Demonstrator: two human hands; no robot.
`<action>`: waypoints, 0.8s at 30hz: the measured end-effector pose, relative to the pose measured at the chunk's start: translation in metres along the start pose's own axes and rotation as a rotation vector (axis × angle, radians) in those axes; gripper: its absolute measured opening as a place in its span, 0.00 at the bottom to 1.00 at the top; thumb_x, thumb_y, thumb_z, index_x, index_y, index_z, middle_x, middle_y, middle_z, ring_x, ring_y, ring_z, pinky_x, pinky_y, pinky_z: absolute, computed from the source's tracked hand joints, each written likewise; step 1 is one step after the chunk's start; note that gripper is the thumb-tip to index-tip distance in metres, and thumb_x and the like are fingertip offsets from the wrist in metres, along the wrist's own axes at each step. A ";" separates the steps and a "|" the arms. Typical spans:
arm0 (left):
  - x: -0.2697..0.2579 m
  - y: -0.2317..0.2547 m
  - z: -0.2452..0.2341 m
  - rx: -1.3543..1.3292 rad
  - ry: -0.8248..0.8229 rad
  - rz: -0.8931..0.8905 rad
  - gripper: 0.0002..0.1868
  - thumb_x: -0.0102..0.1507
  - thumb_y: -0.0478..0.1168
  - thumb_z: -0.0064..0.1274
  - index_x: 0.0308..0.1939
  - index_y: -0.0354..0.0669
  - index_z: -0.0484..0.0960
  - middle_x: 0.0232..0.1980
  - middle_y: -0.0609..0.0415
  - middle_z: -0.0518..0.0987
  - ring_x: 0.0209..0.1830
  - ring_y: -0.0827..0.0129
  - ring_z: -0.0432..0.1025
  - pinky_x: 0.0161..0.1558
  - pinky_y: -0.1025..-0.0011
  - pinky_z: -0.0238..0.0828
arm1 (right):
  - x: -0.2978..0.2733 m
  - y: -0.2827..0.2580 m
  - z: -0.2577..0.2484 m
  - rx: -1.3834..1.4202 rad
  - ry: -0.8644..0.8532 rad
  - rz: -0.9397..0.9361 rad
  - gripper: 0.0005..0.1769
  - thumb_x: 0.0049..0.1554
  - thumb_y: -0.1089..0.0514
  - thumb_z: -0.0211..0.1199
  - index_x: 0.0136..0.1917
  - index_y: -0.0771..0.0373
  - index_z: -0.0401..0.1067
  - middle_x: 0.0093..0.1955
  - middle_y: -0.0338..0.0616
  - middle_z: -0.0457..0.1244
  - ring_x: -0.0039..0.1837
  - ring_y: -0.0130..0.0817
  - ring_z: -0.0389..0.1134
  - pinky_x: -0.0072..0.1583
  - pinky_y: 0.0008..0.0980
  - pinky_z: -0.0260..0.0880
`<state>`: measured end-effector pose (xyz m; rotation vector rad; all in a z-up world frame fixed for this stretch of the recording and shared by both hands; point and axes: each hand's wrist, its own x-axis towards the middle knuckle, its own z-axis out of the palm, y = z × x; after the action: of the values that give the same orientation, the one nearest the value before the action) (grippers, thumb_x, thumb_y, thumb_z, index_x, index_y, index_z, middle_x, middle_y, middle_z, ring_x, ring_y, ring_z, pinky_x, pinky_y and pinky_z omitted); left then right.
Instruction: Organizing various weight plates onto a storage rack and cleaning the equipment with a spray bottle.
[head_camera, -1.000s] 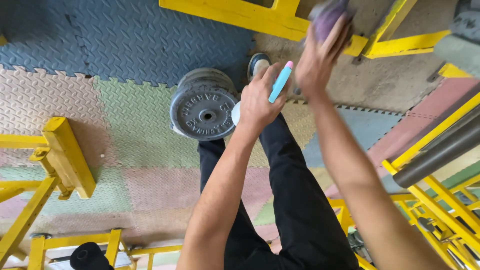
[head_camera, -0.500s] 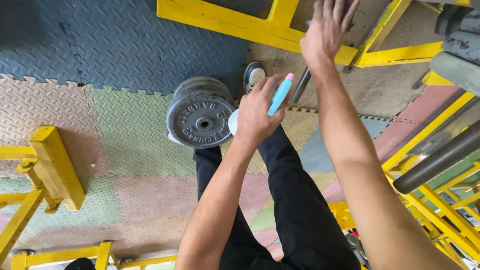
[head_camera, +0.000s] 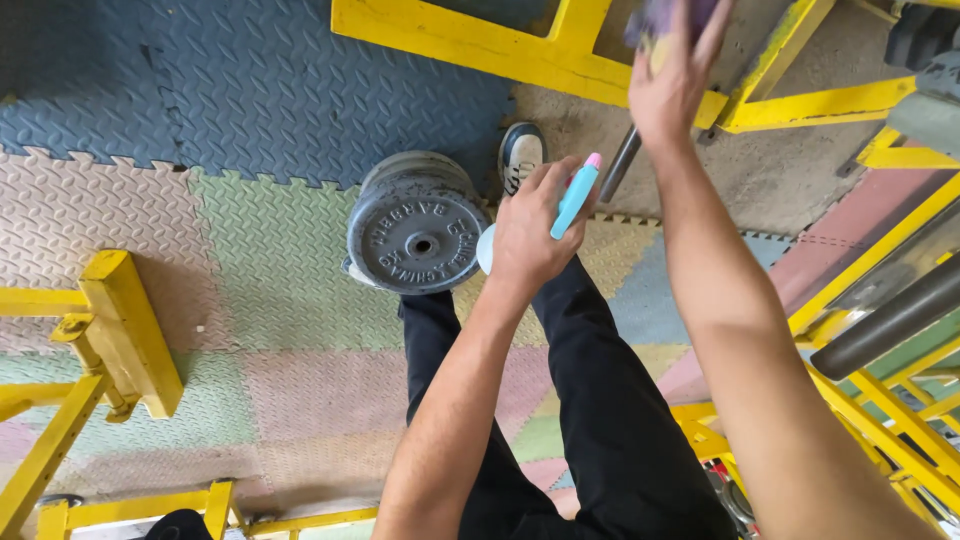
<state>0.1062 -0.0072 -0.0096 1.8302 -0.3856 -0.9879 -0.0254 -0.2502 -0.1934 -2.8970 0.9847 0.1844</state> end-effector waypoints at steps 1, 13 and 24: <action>0.000 0.000 0.001 -0.005 -0.008 0.001 0.20 0.64 0.45 0.59 0.58 0.46 0.79 0.50 0.46 0.82 0.45 0.47 0.79 0.44 0.55 0.76 | 0.005 0.016 0.020 0.340 0.088 0.207 0.38 0.64 0.48 0.62 0.81 0.58 0.53 0.79 0.63 0.49 0.75 0.57 0.60 0.67 0.48 0.71; 0.011 0.005 0.016 -0.045 0.006 0.045 0.22 0.63 0.45 0.58 0.60 0.44 0.77 0.52 0.44 0.81 0.47 0.46 0.78 0.46 0.56 0.77 | -0.149 -0.056 -0.028 0.818 -0.158 0.531 0.39 0.67 0.43 0.61 0.77 0.70 0.49 0.70 0.58 0.62 0.72 0.51 0.66 0.69 0.42 0.66; 0.009 0.006 0.015 -0.025 0.004 0.061 0.21 0.64 0.43 0.58 0.61 0.48 0.78 0.53 0.45 0.82 0.49 0.46 0.77 0.47 0.54 0.75 | -0.008 -0.017 -0.018 -0.084 -0.020 0.166 0.48 0.56 0.65 0.67 0.83 0.59 0.49 0.83 0.72 0.38 0.82 0.69 0.40 0.77 0.58 0.48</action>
<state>0.1010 -0.0248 -0.0118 1.7875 -0.4218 -0.9428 -0.0201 -0.2336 -0.1737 -2.8797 1.2429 0.2705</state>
